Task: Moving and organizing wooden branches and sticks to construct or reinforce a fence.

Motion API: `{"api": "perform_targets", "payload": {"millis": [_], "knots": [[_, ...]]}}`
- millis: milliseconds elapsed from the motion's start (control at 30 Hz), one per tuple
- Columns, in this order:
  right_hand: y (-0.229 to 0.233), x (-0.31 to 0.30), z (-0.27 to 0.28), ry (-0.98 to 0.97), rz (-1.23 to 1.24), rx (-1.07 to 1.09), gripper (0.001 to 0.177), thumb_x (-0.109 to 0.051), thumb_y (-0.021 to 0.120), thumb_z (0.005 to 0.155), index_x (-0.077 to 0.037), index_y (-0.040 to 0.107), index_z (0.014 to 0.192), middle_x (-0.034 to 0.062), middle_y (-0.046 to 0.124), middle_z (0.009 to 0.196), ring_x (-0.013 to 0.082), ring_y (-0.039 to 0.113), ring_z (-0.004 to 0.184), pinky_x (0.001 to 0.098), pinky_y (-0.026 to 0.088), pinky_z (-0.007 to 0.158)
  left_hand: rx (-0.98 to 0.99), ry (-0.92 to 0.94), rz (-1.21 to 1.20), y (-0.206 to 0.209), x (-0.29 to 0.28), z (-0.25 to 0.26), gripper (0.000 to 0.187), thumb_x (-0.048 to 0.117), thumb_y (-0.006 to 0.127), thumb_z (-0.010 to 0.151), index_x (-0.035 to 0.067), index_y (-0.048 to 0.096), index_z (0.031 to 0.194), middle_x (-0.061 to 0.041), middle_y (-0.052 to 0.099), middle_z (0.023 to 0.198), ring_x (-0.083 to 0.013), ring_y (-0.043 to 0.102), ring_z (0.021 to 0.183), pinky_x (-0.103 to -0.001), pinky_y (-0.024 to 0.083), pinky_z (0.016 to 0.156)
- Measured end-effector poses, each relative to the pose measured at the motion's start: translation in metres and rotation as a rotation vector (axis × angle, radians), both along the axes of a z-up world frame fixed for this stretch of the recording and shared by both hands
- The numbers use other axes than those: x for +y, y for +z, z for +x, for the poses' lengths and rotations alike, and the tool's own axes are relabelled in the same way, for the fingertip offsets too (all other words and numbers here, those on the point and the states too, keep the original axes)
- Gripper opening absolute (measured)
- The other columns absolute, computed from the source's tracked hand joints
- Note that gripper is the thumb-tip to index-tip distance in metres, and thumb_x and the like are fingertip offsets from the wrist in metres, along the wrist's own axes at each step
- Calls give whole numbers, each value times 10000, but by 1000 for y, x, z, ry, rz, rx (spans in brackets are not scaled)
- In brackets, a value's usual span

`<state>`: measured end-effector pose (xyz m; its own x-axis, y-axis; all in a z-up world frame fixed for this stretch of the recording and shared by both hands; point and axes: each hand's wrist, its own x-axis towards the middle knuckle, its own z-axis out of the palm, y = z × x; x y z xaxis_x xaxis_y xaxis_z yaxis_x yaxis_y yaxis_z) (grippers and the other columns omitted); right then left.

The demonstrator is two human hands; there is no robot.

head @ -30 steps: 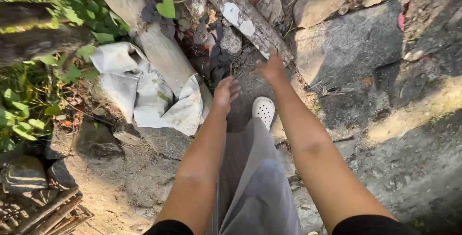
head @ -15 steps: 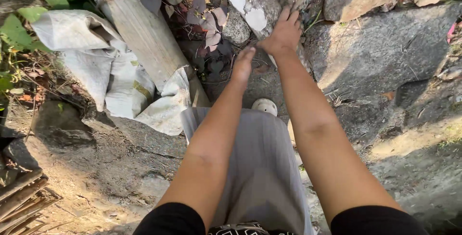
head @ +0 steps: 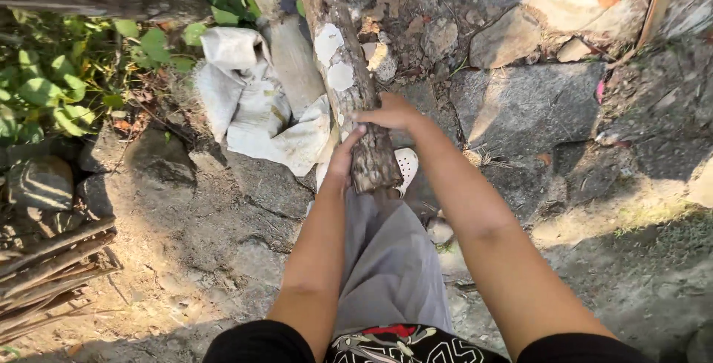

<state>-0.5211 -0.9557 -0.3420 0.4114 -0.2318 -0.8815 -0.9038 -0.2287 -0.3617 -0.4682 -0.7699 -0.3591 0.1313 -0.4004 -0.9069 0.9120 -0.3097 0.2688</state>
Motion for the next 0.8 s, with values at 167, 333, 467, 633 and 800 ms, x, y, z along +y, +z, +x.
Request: {"api": "perform_targets", "payload": {"millis": [167, 333, 467, 633, 800], "knots": [[101, -29, -23, -270, 190, -510, 889, -642, 659, 872, -29, 496, 1496, 213, 495, 1462, 299, 462, 1309, 396, 380, 1047, 65, 12, -155, 113, -71, 64, 524, 427, 725, 836, 66, 665, 1210, -135, 744, 1005, -262, 733, 796, -423, 614, 743], [238, -84, -24, -440, 55, -842, 392, -355, 567, 1110, -67, 747, 1305, 60, 746, 1151, 157, 638, 1055, 335, 501, 985, 271, 240, -520, 157, -126, 66, 523, 448, 628, 959, 7, 638, 1241, -180, 735, 1116, -338, 728, 967, -509, 612, 877], [347, -79, -1, -144, -291, -861, 275, -243, 537, 1134, -75, 750, 1179, 97, 767, 982, 283, 736, 956, 399, 537, 903, 389, 333, -427, 286, -101, 61, 621, 583, 541, 885, 88, 638, 1248, -165, 693, 1181, -369, 687, 1019, -615, 560, 861], [371, -42, 30, 610, -772, -1143, 300, -9, 555, 776, -24, 710, 1032, 244, 717, 984, 462, 673, 975, 527, 536, 861, 572, 577, -511, 308, -42, 60, 746, 671, 410, 933, 85, 578, 1362, -214, 583, 1362, -415, 590, 1188, -629, 510, 946], [390, 40, 76, 789, -752, -860, 338, -113, 603, 797, -96, 756, 1098, 245, 710, 908, 443, 689, 862, 543, 549, 802, 556, 599, -708, 333, 59, 72, 660, 594, 389, 995, 84, 604, 1355, -238, 618, 1338, -421, 589, 1229, -617, 550, 950]]}}
